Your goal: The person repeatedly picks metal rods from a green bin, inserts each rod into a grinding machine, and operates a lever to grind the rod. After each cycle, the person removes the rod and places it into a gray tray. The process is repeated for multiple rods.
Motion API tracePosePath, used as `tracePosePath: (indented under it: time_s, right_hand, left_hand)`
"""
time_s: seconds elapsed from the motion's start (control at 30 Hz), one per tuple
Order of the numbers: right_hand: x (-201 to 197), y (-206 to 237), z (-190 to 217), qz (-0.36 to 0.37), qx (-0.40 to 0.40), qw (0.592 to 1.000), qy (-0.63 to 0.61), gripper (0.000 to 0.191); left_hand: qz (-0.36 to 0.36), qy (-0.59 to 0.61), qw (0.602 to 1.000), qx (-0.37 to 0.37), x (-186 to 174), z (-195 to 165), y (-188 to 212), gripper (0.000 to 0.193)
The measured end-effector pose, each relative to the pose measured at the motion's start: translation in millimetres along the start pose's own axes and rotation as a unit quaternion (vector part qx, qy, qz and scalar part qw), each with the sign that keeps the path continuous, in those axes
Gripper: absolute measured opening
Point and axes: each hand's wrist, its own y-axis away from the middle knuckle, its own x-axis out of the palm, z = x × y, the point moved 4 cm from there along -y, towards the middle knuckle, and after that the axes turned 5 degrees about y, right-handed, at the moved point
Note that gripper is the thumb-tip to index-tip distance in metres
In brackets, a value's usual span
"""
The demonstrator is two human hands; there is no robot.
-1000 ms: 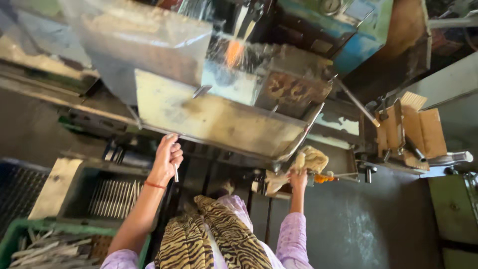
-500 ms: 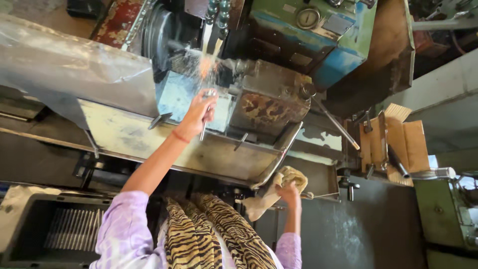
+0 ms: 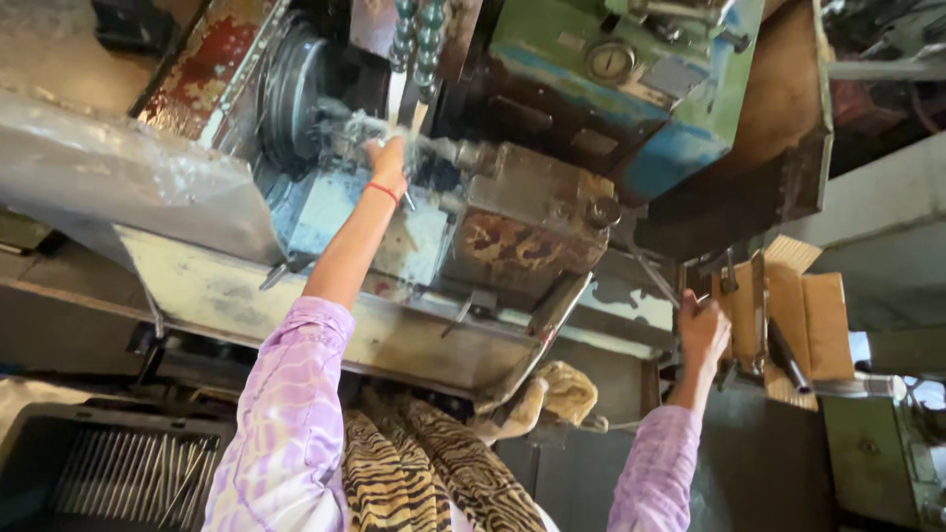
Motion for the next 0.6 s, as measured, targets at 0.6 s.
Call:
tracePosePath:
  time_s: [0.6]
  right_hand:
    - [37.6, -0.3, -8.5, -0.073, 0.107, 0.988, 0.089, 0.056]
  left_hand:
    - [-0.015, 0.001, 0.998, -0.053, -1.6, 25.4, -34.2, 0.034]
